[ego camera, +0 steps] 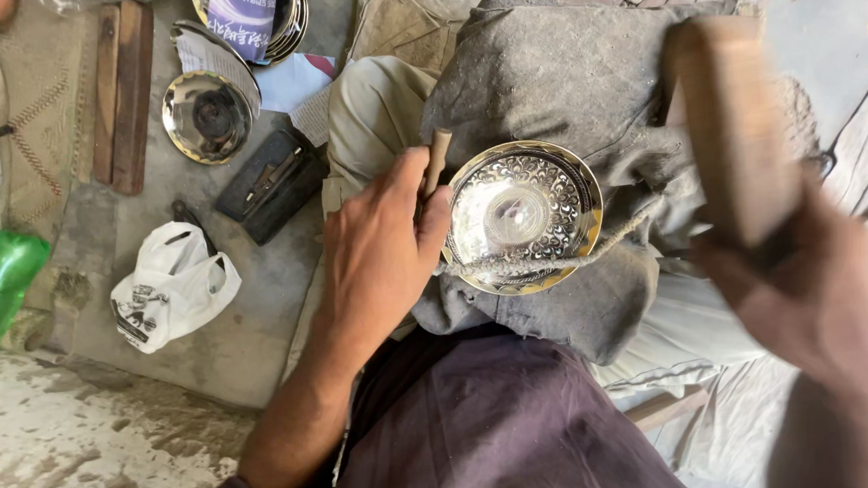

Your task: The person sits on the floor with a decorated brass plate resting on a cloth-covered sandbag on their lap. They hold a metal punch against the plate's embossed pattern with one hand and repeatedly strike the punch with a wooden mallet held in the other hand, repositioning the punch around the design as they work.

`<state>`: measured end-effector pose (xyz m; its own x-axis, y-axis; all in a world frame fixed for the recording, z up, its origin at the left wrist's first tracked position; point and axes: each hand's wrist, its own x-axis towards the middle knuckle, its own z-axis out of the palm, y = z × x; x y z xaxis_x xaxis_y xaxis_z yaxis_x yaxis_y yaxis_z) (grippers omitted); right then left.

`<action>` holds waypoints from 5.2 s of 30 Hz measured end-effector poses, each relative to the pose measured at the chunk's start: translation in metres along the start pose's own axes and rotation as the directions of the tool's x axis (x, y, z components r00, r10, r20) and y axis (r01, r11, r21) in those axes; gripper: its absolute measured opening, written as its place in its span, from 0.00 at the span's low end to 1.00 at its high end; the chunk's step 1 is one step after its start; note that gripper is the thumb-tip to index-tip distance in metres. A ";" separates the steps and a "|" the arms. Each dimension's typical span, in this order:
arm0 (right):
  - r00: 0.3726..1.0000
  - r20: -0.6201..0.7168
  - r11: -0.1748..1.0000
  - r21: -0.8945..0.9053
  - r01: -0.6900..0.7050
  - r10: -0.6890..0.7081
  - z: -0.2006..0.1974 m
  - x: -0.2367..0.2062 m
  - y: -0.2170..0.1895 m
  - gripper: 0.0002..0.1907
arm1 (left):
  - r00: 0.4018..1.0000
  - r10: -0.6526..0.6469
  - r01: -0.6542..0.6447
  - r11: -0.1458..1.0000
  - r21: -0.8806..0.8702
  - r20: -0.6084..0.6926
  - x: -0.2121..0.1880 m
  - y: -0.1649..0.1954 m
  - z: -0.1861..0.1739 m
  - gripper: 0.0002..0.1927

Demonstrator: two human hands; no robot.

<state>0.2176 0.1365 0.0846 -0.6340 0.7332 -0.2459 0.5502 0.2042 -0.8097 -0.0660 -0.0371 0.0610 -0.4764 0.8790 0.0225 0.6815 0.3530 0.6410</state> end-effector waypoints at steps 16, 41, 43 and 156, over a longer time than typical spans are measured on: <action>0.987 -0.118 0.994 -0.019 -0.111 0.108 0.050 -0.005 0.006 0.27 | 0.969 0.244 -0.245 0.970 -0.006 -0.033 0.035 0.010 0.034 0.19; 0.967 0.003 0.930 0.272 -0.247 0.256 0.046 -0.020 0.029 0.30 | 0.999 -0.029 0.036 0.948 -0.315 0.028 -0.021 0.005 -0.011 0.12; 0.976 -0.029 0.946 0.256 -0.202 0.216 0.044 -0.021 0.031 0.29 | 1.000 0.001 -0.013 0.922 -0.387 -0.030 -0.013 0.014 0.000 0.13; 0.955 0.110 0.642 -0.718 0.269 -0.277 -0.034 0.014 -0.026 0.26 | 0.980 0.156 -0.105 0.933 -0.343 0.126 0.014 0.040 0.088 0.17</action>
<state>0.2132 0.1630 0.1200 -0.8173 0.5720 -0.0692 0.5729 0.7939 -0.2036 0.0034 0.0176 0.0188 -0.2902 0.9566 0.0258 0.4954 0.1271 0.8593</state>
